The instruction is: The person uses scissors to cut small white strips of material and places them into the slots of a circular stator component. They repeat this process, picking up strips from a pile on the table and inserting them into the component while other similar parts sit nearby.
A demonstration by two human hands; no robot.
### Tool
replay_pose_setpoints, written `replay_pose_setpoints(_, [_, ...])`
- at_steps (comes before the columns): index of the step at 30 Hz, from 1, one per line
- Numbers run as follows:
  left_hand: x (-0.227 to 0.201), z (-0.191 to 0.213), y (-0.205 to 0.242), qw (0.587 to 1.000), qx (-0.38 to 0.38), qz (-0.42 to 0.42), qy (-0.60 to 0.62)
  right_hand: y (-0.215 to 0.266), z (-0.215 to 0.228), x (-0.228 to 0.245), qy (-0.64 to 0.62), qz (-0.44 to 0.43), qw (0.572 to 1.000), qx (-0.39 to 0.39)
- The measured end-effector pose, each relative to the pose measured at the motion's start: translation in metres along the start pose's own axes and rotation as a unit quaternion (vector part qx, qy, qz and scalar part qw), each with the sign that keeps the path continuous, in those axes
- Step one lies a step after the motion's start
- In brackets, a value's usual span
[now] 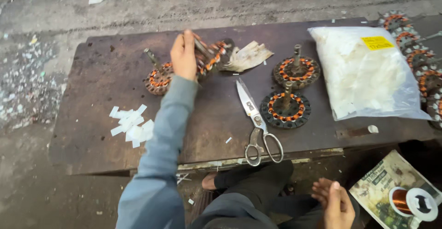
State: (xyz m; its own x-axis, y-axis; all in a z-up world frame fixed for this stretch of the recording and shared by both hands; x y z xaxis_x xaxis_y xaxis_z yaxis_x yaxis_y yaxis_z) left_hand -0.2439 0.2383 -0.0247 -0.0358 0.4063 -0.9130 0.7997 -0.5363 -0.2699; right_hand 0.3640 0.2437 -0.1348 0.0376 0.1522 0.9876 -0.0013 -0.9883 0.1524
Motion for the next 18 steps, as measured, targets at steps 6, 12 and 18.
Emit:
replay_pose_setpoints(6, [0.018,-0.033,0.185,0.865,0.025,0.390,0.314,0.054,-0.147,0.114,0.013,0.183,0.964,0.192])
replay_pose_setpoints(12, [0.031,-0.046,0.251,0.788,0.059,0.465,0.400,0.049,-0.276,0.148,-0.034,0.189,0.887,0.420])
replay_pose_setpoints(18, [0.062,0.003,0.225,0.853,0.023,0.444,0.272,0.041,-0.318,0.108,-0.120,0.033,0.896,0.426])
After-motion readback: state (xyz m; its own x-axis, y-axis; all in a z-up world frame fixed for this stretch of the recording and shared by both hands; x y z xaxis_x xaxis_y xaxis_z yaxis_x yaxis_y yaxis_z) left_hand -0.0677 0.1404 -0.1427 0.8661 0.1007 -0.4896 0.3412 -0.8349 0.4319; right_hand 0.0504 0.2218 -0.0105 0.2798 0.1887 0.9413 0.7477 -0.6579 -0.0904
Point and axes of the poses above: each hand's wrist, its own y-axis away from the middle knuckle, its own z-axis out of the back of the hand, x = y × z, the point moved 8 cm from there along -y, towards the middle knuckle, and after that the axes turned 1 degree about -y, right-handed, at the moved point
